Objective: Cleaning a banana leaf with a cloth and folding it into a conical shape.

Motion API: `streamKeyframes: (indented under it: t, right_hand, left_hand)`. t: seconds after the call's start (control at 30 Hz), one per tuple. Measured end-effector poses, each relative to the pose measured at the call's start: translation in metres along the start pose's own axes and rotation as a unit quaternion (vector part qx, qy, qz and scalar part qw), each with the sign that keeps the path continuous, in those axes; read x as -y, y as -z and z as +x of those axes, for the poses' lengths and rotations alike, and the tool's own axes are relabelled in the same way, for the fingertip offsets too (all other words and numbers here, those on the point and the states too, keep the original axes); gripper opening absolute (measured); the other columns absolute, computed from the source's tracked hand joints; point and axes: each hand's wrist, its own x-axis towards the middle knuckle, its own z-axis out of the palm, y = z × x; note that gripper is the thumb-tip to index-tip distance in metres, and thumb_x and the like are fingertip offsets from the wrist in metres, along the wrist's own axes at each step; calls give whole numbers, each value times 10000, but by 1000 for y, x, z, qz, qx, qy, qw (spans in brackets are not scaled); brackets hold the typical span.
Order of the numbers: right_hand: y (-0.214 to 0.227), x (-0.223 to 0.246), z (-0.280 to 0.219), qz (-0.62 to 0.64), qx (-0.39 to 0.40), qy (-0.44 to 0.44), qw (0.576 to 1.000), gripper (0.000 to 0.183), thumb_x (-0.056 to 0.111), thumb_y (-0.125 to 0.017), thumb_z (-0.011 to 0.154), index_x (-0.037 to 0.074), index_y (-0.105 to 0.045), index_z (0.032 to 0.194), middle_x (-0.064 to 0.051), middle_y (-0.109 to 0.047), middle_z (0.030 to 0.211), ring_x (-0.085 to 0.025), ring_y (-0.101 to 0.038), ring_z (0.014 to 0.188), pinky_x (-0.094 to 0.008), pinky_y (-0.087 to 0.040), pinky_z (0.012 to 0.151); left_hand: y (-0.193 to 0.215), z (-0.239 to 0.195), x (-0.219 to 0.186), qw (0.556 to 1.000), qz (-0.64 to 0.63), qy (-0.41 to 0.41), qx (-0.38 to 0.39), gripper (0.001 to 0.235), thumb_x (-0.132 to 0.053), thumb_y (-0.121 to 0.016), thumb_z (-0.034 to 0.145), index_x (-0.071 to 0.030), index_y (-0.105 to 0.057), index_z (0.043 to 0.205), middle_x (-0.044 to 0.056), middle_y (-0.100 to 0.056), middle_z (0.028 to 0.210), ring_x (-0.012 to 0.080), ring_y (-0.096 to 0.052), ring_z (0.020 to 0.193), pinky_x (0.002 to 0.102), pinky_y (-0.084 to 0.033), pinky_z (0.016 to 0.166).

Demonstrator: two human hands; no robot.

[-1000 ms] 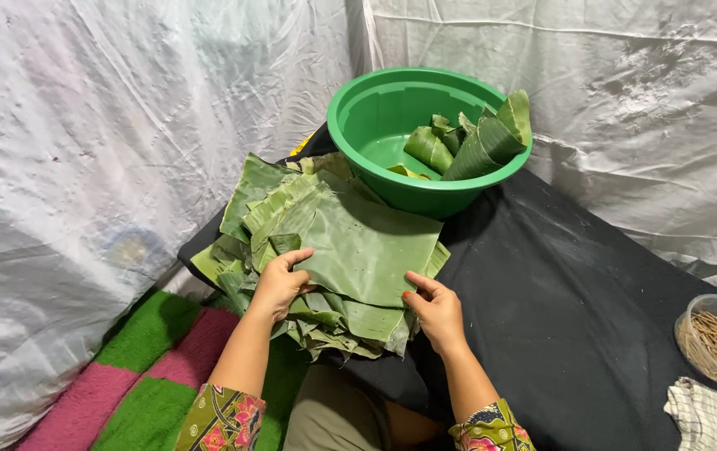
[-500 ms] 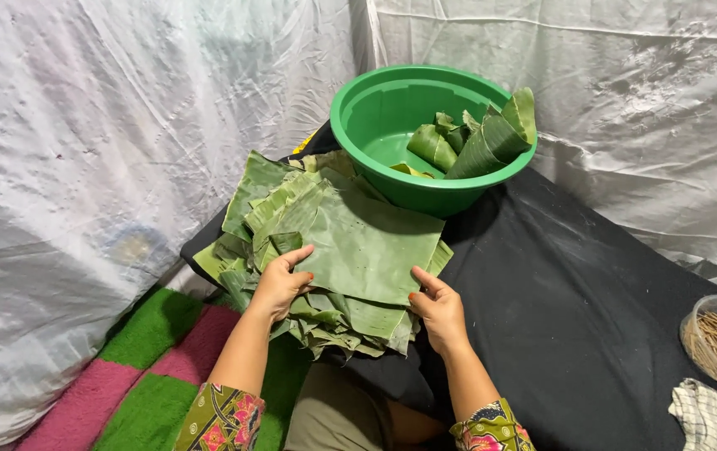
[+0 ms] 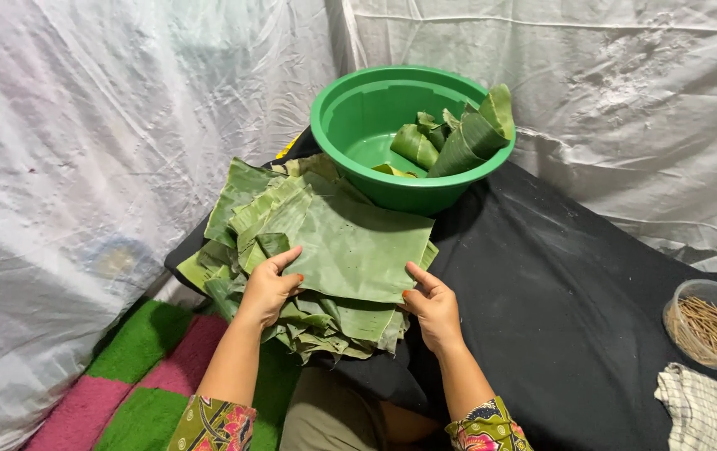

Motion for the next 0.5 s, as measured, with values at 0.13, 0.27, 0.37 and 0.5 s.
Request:
streamKeyframes:
  t: [0.13,0.27,0.37,0.5]
  right_hand:
    - [0,26,-11,-4,-12,6,1000,623,-143,-634,801,-28,-578,1411,-215,-729,987,-174,-679,771,-356,-645,722]
    - [7,45,-20,-2,-16,12,1000,624,-149,-606,809,-20,-573,1418,-261,-738,961,-213,-695,784,-370,-644,719]
    - [18,51,-22,8,-22,19,1000,627,-163,-598,803,-27,-572,1415,-278,-735,967,-231,-702,791,-389,-646,726]
    - [34,59,-27,23,-35,33,999,634,-168,-585,800,-32,-565,1419,-299,-729,953,-258,-712,800,-411,-645,734]
  left_hand:
    - [-13,-11,-10,1000,2,-4,4,652,128,-590,822,-10,-542,1456,300,-347,1556,181,-520,989,421,-612,810]
    - [-25,-15,-11,999,-8,-31,16,642,136,-593,807,2,-551,1433,250,-447,1436,139,-547,851,375,-631,743]
    - [-38,-23,-17,999,-5,-42,25,622,134,-593,817,5,-558,1425,237,-465,1395,128,-533,827,373,-638,722]
    - [-56,-29,-21,998,-5,-50,36,614,141,-590,810,8,-567,1409,207,-498,1301,127,-569,778,354,-648,702]
